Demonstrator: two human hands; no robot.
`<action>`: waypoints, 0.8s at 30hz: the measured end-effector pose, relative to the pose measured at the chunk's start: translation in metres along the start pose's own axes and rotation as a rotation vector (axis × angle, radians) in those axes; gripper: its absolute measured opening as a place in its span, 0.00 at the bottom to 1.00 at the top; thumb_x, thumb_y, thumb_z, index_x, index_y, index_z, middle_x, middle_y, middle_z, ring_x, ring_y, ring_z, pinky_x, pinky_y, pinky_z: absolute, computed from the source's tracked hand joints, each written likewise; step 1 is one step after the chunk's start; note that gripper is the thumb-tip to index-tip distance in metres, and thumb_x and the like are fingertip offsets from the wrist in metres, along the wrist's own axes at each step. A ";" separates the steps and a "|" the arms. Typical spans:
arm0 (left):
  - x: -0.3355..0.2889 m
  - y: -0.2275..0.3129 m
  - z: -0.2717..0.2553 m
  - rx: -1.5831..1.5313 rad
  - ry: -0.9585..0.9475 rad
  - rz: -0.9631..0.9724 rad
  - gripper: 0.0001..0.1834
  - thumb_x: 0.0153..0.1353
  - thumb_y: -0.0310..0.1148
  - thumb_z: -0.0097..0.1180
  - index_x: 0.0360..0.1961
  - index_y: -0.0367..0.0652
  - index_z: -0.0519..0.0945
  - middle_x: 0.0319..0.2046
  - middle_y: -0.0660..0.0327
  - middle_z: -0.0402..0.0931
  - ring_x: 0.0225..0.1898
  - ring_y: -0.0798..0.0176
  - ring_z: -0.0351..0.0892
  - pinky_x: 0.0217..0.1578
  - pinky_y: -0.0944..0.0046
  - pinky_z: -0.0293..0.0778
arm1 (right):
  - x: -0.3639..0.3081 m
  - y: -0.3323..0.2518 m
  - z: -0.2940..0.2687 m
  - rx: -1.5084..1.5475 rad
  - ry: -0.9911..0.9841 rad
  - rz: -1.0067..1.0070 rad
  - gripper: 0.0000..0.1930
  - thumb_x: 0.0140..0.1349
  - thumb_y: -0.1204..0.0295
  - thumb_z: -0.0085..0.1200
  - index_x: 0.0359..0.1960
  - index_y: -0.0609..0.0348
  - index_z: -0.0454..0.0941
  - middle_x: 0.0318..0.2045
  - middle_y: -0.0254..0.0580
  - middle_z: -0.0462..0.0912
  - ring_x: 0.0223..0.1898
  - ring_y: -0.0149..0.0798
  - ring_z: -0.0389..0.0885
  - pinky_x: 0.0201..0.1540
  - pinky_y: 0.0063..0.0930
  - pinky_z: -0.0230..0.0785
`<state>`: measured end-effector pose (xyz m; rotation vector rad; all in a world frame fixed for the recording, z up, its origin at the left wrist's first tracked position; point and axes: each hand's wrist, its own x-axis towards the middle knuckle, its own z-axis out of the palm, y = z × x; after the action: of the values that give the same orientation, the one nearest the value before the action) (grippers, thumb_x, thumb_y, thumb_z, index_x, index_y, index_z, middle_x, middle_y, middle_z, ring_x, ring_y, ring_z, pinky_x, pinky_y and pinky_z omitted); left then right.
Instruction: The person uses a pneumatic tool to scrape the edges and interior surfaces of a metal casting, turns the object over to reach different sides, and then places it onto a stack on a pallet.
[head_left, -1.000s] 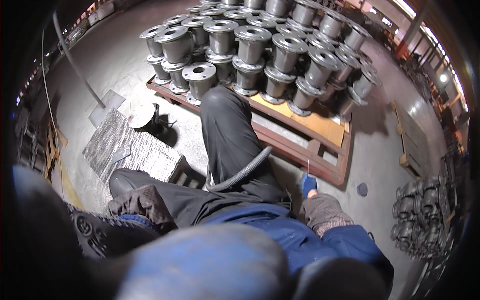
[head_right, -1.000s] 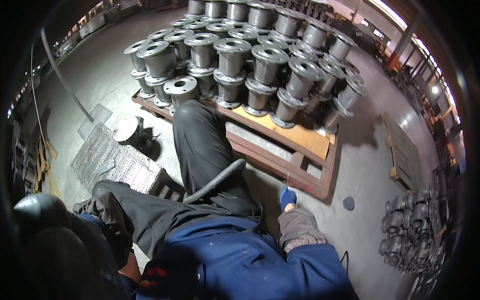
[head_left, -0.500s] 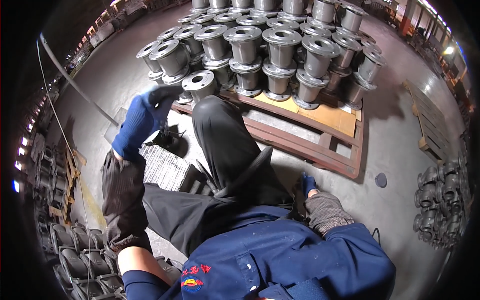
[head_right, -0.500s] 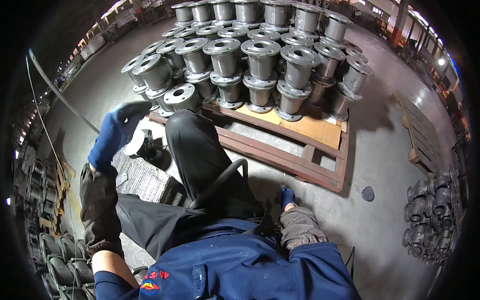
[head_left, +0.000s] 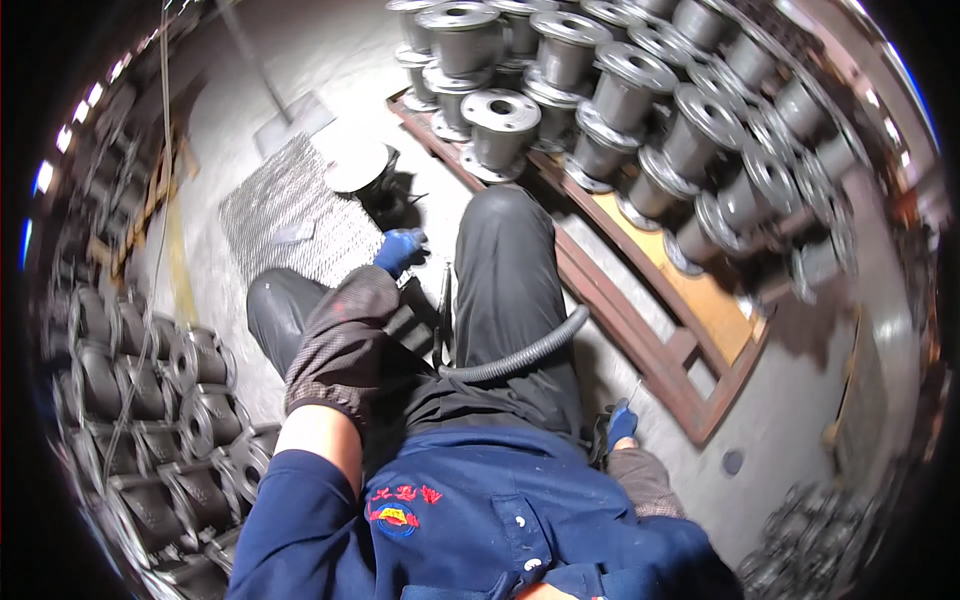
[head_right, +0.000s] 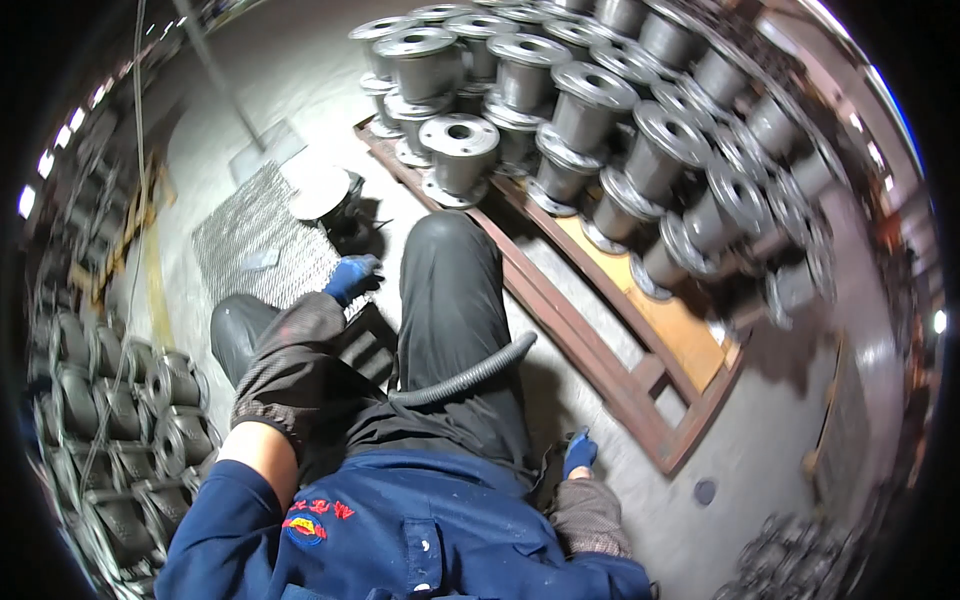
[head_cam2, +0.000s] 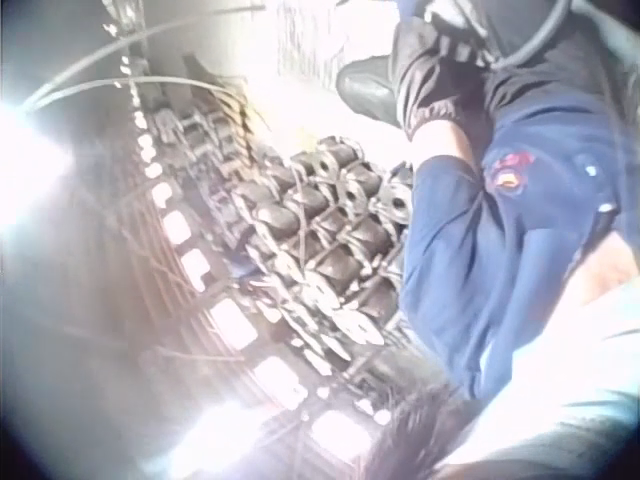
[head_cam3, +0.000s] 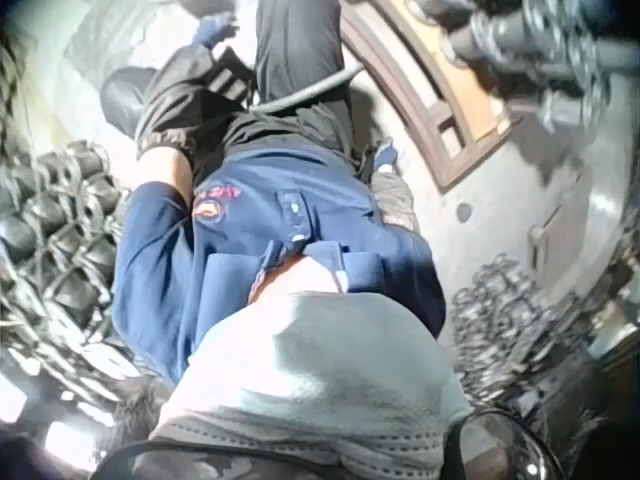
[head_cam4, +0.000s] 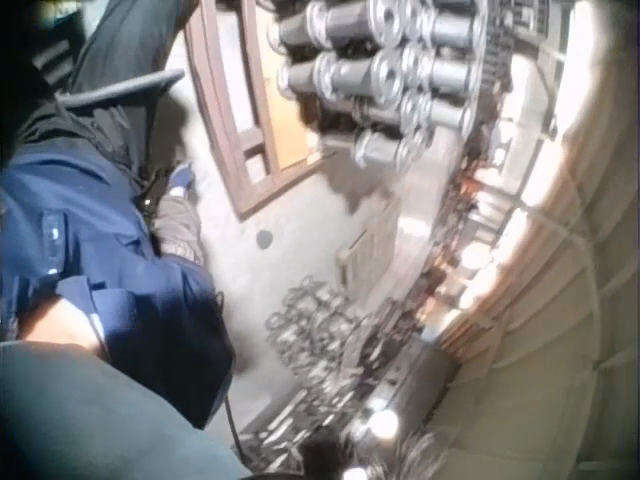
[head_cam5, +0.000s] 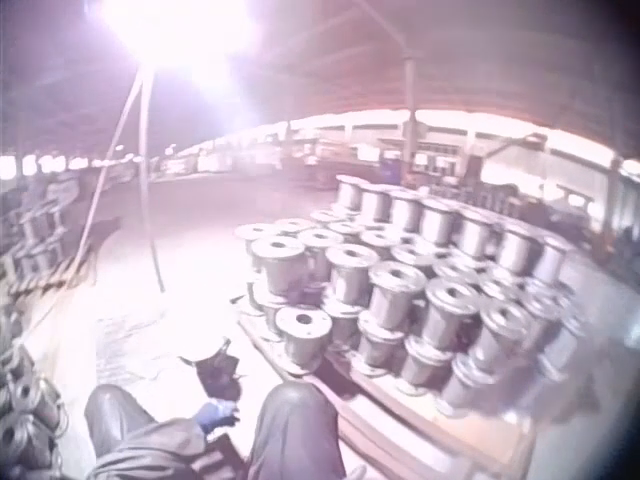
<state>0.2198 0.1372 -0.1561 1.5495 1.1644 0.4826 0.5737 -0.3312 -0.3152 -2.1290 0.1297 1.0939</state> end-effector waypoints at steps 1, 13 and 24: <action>-0.011 -0.045 0.009 0.412 -0.025 0.058 0.10 0.52 0.38 0.54 0.29 0.42 0.78 0.25 0.54 0.77 0.26 0.55 0.79 0.26 0.58 0.74 | -0.013 -0.023 0.012 0.061 -0.010 0.028 0.26 0.64 0.48 0.30 0.45 0.57 0.72 0.28 0.46 0.81 0.26 0.43 0.78 0.25 0.36 0.65; -0.074 -0.019 0.104 0.465 -0.388 -0.267 0.19 0.43 0.45 0.60 0.34 0.45 0.81 0.36 0.54 0.80 0.40 0.55 0.79 0.38 0.58 0.72 | -0.208 -0.475 0.218 0.130 0.056 -1.801 0.14 0.64 0.72 0.42 0.45 0.67 0.74 0.38 0.50 0.80 0.39 0.42 0.78 0.44 0.30 0.69; -0.078 -0.089 0.105 0.305 0.140 -0.247 0.18 0.47 0.47 0.51 0.25 0.41 0.81 0.25 0.47 0.78 0.30 0.44 0.78 0.31 0.49 0.73 | -0.282 -0.403 0.441 -0.319 -1.198 -0.842 0.23 0.65 0.53 0.39 0.42 0.62 0.75 0.28 0.44 0.80 0.17 0.34 0.74 0.20 0.26 0.68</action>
<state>0.2319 0.0116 -0.2504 1.6170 1.5728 0.2593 0.2596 0.1834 -0.0462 -1.1637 -1.4067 1.6418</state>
